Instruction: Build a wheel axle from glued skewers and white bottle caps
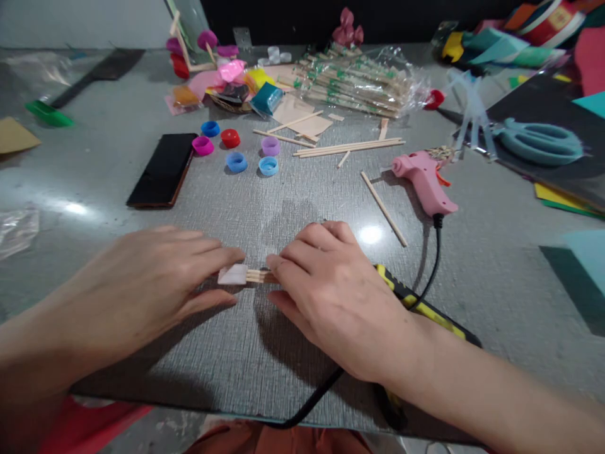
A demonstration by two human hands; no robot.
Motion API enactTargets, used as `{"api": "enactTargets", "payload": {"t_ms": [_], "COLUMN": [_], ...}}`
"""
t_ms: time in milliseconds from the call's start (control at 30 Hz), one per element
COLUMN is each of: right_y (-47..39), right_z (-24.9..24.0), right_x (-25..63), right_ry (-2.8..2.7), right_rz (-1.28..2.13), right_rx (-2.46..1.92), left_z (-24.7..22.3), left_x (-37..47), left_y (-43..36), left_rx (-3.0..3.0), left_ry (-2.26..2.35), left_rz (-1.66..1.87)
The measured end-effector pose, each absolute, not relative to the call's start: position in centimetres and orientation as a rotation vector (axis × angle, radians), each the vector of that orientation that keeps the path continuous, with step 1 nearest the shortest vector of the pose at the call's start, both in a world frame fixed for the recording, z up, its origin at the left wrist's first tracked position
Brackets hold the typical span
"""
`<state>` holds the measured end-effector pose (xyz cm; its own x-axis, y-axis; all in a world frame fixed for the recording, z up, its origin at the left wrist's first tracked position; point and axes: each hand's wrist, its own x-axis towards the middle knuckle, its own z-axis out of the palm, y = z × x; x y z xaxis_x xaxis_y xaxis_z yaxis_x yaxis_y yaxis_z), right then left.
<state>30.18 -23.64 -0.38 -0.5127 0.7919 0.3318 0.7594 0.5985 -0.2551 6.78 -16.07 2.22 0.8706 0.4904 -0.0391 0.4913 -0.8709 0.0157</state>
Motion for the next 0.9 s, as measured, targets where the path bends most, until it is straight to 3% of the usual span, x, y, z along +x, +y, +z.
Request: {"api": "enactTargets", "payload": {"t_ms": [200, 400, 900], "right_y": [-23.8, -23.7, -23.5], "right_z": [1.4, 1.2, 1.1], "right_x": [32.7, 32.4, 32.7], "right_ry": [-2.502, -2.623, -2.304], "right_rz": [0.022, 0.062, 0.300], "right_rx": [-1.371, -1.403, -1.423], "left_z": [2.8, 0.7, 1.0], "left_x": [8.4, 11.2, 10.1], "left_y": [-16.9, -18.1, -17.0], "left_rx": [3.147, 3.125, 2.765], "left_ry": [0.706, 0.572, 0.699], "left_rz": [0.205, 0.218, 0.435]}}
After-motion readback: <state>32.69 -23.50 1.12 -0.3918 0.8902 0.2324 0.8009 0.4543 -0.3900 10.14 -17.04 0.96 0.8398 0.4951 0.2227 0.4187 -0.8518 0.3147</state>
